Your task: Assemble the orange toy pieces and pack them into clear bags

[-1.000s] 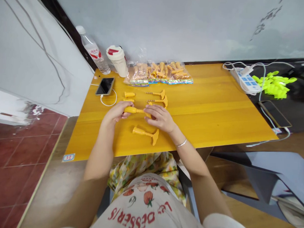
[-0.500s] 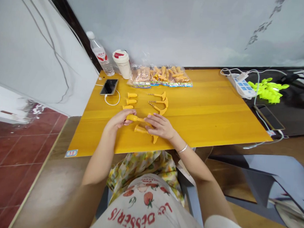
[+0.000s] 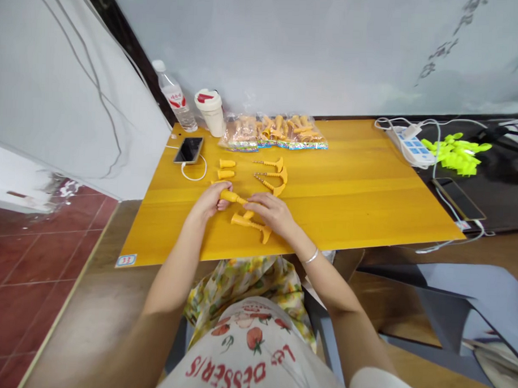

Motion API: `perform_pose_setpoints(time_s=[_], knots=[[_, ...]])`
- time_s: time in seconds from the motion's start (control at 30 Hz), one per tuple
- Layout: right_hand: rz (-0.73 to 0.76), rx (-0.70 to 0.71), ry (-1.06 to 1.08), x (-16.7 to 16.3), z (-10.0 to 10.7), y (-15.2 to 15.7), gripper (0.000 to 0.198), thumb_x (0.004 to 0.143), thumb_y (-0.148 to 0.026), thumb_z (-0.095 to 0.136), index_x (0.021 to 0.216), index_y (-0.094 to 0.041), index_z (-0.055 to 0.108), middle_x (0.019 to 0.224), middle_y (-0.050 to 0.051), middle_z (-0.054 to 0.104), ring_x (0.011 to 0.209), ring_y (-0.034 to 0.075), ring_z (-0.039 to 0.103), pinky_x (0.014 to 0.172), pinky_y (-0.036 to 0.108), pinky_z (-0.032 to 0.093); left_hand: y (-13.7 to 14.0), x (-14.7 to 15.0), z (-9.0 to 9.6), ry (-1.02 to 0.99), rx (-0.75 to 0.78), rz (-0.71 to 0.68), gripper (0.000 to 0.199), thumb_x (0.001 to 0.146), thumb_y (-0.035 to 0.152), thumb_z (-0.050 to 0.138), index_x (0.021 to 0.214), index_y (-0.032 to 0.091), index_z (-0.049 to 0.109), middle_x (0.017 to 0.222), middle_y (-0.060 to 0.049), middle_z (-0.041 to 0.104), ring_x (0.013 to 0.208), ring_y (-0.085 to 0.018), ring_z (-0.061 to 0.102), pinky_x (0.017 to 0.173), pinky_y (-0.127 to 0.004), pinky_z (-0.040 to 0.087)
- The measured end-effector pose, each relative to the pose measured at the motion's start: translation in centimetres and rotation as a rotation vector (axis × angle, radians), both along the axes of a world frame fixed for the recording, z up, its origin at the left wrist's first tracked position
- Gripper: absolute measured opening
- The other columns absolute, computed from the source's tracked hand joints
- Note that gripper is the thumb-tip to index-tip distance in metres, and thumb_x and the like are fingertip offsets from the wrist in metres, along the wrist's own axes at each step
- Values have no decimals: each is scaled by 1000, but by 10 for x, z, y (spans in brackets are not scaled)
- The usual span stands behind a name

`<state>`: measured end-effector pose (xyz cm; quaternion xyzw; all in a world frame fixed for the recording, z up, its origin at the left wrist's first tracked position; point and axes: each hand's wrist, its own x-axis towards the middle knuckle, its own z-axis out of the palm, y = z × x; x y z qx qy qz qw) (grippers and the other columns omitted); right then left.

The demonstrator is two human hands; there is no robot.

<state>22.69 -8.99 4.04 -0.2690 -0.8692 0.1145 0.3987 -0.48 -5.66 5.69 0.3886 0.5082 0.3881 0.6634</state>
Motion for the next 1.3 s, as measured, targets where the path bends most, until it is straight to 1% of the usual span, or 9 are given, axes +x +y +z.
perform_pose_setpoints(time_s=[0.07, 0.13, 0.27, 0.37, 0.47, 0.67, 0.97, 1.17, 1.3], knots=[[36, 97, -85, 13, 4, -1, 26, 102, -22, 47, 109, -28, 72, 117, 7, 71, 123, 22, 61, 98, 42, 56, 3, -8, 0, -8, -77, 20, 20, 84, 39, 49, 72, 22, 44, 36, 12, 25, 29, -6, 16, 34, -17, 10], [27, 131, -120, 24, 5, -1, 24, 100, -20, 51, 107, -29, 72, 121, 7, 71, 128, 23, 57, 99, 44, 55, 5, -17, 1, -7, -58, 83, 20, 83, 38, 50, 73, 22, 44, 38, 12, 25, 30, -6, 16, 36, -18, 11], [-56, 67, -180, 36, -2, 9, 29, 98, -13, 48, 107, -26, 72, 120, 7, 70, 128, 23, 57, 102, 46, 54, 4, -24, 2, 152, 254, 216, 21, 80, 38, 61, 78, 21, 48, 54, 6, 47, 45, -8, 40, 45, -18, 26], [-91, -5, -252, 39, -10, 19, 36, 92, -6, 46, 107, -25, 72, 115, 6, 72, 124, 23, 59, 101, 46, 53, 3, -25, -2, 345, 486, 135, 20, 77, 34, 69, 83, 20, 56, 71, 3, 55, 61, -9, 47, 57, -18, 33], [-162, -39, -324, 42, -15, 25, 41, 88, -2, 46, 110, -25, 72, 113, 7, 73, 121, 24, 58, 100, 46, 52, 4, -28, -10, 514, 593, 28, 20, 76, 33, 70, 90, 20, 63, 70, 4, 52, 62, -10, 42, 60, -20, 32], [-158, 22, -547, 49, -14, 28, 37, 89, 0, 49, 105, -25, 72, 126, 3, 70, 129, 28, 52, 99, 44, 47, 5, -37, -19, 661, 612, -22, 17, 75, 28, 71, 91, 21, 69, 60, 7, 39, 58, -11, 36, 60, -22, 29], [-134, 28, -537, 54, -9, 39, 18, 93, -12, 56, 82, -20, 68, 123, 3, 72, 130, 30, 52, 101, 47, 47, 2, -36, -10, 843, 640, -162, 17, 74, 18, 69, 91, 21, 67, 76, 2, 58, 67, -14, 47, 72, -26, 38], [-157, 8, -518, 54, -7, 43, 20, 90, -7, 55, 80, -20, 68, 127, 6, 70, 131, 30, 51, 103, 50, 47, 0, -39, -11, 942, 715, -203, 23, 75, 12, 61, 96, 21, 65, 98, -4, 65, 81, -18, 56, 83, -31, 43], [-225, -1, -415, 55, -3, 24, 29, 85, -1, 48, 87, -21, 69, 128, 8, 69, 130, 28, 52, 102, 51, 48, -5, -45, -10, 976, 727, -146, 25, 73, 11, 60, 96, 22, 63, 104, -5, 63, 80, -18, 57, 81, -32, 44]])
